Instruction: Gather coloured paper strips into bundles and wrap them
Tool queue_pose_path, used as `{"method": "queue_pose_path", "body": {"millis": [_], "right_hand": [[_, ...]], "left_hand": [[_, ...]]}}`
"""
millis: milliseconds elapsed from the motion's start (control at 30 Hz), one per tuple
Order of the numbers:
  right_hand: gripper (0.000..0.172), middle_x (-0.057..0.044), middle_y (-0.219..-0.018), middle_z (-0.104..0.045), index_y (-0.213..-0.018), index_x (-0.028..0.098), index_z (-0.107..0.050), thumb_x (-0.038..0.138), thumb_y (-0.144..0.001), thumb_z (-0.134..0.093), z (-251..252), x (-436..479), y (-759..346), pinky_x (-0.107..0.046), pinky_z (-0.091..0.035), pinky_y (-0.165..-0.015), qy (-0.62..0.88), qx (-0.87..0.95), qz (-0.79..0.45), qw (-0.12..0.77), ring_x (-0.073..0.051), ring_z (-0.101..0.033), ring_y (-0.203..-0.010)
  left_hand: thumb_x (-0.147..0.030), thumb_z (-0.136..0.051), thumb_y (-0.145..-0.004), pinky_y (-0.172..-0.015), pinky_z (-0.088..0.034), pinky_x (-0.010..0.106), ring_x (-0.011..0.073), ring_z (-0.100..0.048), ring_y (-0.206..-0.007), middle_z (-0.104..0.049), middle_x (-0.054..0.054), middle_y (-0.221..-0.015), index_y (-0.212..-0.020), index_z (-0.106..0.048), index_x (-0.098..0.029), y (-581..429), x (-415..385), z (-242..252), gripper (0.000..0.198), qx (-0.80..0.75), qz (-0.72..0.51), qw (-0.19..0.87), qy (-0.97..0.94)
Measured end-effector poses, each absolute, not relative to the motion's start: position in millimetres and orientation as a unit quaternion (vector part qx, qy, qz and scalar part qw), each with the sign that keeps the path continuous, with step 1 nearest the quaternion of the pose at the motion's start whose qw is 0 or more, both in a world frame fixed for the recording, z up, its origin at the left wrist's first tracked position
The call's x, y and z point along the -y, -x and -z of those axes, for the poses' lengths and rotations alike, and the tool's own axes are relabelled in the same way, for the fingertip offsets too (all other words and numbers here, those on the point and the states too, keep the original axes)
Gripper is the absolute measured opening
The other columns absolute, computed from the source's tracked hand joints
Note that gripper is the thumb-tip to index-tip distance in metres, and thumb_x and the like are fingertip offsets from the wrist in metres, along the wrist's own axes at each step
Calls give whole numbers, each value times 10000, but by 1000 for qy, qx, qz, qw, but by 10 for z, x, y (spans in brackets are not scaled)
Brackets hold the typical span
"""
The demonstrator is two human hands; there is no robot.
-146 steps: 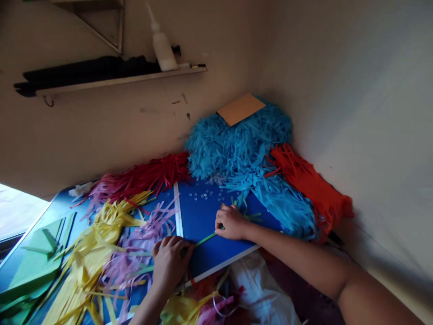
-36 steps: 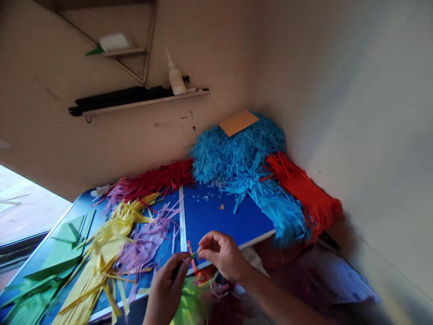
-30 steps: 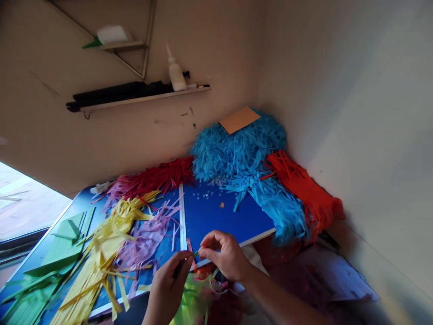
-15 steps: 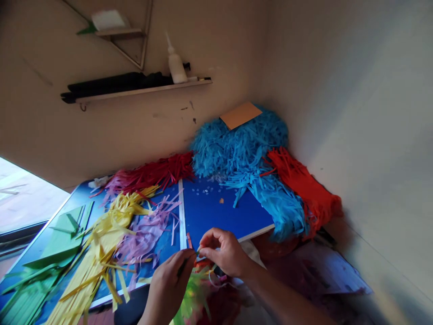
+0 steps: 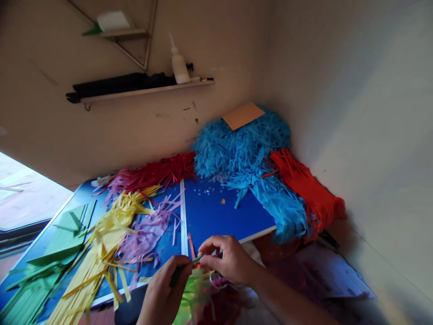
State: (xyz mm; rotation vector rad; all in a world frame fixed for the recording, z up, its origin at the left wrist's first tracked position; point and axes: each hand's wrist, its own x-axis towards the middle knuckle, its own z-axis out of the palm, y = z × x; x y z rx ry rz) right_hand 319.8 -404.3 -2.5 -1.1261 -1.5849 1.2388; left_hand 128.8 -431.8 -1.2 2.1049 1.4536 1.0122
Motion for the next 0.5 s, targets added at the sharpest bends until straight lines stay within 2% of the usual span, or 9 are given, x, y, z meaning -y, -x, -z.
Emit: {"method": "queue_pose_path", "body": {"millis": [33, 100, 167, 233, 367, 500], "right_hand": [[42, 0, -781, -732, -818, 221, -729, 223, -780, -711, 23, 4049, -3196, -242, -476, -659, 443, 644, -477, 403, -161, -652, -735], [71, 2, -737, -714, -749, 213, -723, 214, -809, -686, 15, 4072, -3175, -243, -456, -658, 430, 671, -447, 406, -151, -636, -704], [74, 5, -751, -706, -758, 212, -718, 190, -815, -677, 9, 4099, -3137, -243, -447, -677, 419, 687, -424, 415, -142, -628, -707], [81, 6, -756, -698, -758, 211, -709, 167, -813, -671, 13, 4113, -3091, -240, -441, -679, 423, 695, -406, 416, -139, -622, -708], [82, 10, -741, -693, -767, 221, -704, 159, -811, -673, 46, 4097, -2990, -242, -438, -672, 416, 714, -390, 407, -144, -631, -711], [76, 9, -753, -710, -783, 235, -692, 182, -833, -670, 64, 4086, -2897, -273, -443, -708, 396, 742, -358, 406, -155, -637, -718]], "left_hand": [[-338, -560, -911, -680, -526, 268, 182, -689, -755, -716, 25, -817, -934, -633, -261, -1275, 4324, 3, 108, -513, -365, 179, -756], [-323, -612, -876, -787, -522, 322, 206, -689, -817, -726, 37, -859, -958, -641, -261, -1234, 4329, -22, 107, -490, -358, 132, -784], [-285, -643, -851, -874, -492, 359, 194, -686, -769, -732, 14, -819, -908, -647, -265, -1174, 4331, -42, 61, -465, -342, 83, -812], [-259, -639, -854, -901, -470, 362, 172, -680, -714, -728, -9, -779, -849, -640, -267, -1107, 4338, -45, 9, -466, -336, 56, -817], [-237, -652, -844, -966, -443, 370, 182, -703, -816, -750, 0, -887, -945, -648, -272, -1016, 4382, -8, 107, -476, -379, 22, -793], [-180, -635, -852, -1074, -390, 401, 142, -699, -717, -741, -39, -786, -841, -656, -279, -1003, 4420, 31, 101, -463, -396, 21, -793]]}}
